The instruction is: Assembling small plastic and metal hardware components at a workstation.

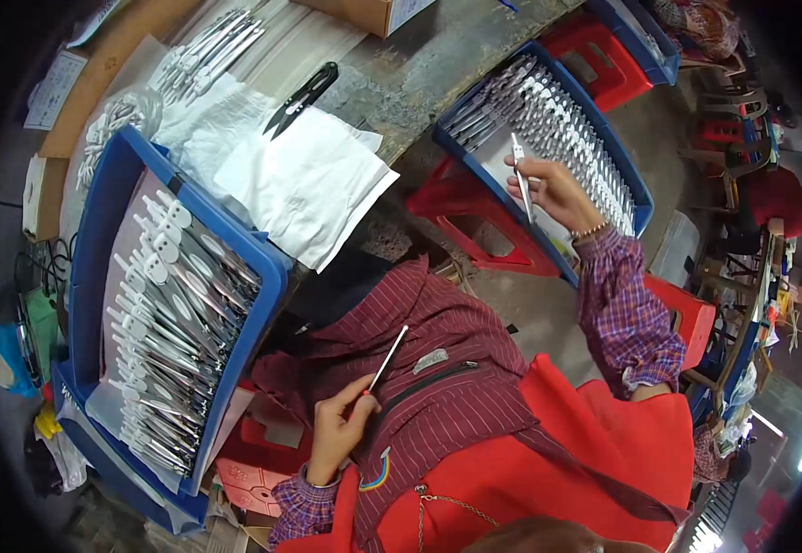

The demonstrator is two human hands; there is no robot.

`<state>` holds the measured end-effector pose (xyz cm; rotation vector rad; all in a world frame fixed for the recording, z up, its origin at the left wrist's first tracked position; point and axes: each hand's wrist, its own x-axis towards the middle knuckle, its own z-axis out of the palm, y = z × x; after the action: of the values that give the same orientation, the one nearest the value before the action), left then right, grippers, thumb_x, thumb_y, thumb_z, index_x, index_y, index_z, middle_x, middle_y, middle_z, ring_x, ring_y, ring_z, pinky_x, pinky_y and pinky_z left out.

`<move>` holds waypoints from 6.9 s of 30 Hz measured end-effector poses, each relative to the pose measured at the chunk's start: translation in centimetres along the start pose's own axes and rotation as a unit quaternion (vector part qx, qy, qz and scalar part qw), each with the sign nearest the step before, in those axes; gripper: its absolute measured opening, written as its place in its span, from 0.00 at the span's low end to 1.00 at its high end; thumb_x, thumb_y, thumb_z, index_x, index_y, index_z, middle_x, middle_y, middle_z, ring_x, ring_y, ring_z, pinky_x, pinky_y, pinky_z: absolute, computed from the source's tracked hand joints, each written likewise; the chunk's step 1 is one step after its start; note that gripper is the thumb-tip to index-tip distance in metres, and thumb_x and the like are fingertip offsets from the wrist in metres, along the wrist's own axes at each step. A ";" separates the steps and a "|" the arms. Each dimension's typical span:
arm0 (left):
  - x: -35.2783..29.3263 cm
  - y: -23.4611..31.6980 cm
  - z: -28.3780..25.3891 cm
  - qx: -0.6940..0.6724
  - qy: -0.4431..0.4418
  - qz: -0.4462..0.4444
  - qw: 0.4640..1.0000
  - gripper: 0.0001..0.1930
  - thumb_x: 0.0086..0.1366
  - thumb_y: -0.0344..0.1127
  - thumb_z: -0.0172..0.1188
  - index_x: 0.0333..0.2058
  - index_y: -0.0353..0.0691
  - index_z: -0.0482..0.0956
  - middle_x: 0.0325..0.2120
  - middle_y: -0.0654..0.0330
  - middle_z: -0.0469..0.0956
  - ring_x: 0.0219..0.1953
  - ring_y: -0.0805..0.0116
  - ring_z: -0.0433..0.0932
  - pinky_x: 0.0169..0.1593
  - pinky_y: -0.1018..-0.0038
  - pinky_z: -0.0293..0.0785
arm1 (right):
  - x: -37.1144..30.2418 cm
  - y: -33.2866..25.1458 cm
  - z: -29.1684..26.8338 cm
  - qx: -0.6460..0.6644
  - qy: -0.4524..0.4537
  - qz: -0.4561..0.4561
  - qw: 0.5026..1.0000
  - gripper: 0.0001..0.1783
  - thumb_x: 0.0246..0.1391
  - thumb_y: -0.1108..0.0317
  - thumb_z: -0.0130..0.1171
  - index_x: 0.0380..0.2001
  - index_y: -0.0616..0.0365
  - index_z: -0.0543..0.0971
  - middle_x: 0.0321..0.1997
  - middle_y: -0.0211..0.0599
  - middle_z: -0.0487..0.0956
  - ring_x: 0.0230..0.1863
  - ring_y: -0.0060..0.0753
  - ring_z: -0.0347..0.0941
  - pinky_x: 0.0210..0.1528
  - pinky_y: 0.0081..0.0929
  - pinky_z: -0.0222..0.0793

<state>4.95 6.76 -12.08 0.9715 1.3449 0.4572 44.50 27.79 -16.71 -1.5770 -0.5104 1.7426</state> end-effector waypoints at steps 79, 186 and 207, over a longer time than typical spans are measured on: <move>0.8 -2.9 0.0 -0.045 0.105 0.053 0.992 0.17 0.54 0.23 0.60 0.45 0.34 0.76 0.36 0.61 0.79 0.39 0.76 0.76 0.45 0.80 0.70 | -7.1 -3.2 20.5 -0.051 -0.340 -0.097 0.934 0.08 0.53 0.74 0.54 0.37 0.66 0.75 0.29 0.36 0.78 0.31 0.25 0.77 0.39 0.24 0.73; 1.1 4.5 -1.1 0.107 0.188 0.042 0.975 0.13 0.55 0.25 0.58 0.41 0.34 0.80 0.21 0.46 0.76 0.21 0.54 0.78 0.24 0.70 0.71 | -4.9 11.0 18.2 -0.403 -0.223 -0.362 0.810 0.10 0.48 0.77 0.63 0.35 0.71 0.80 0.17 0.49 0.75 0.14 0.27 0.73 0.16 0.23 0.62; 0.5 4.5 -1.2 0.058 0.158 0.026 0.985 0.15 0.60 0.25 0.55 0.46 0.32 0.77 0.32 0.51 0.82 0.33 0.67 0.82 0.40 0.75 0.75 | -4.9 10.1 17.5 -0.398 -0.256 -0.249 0.845 0.12 0.52 0.72 0.58 0.40 0.66 0.79 0.23 0.46 0.80 0.23 0.37 0.80 0.23 0.26 0.71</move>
<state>4.98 10.00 -8.67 1.0621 1.6496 0.5963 24.98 20.52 -17.48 -1.2383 -1.9254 1.5832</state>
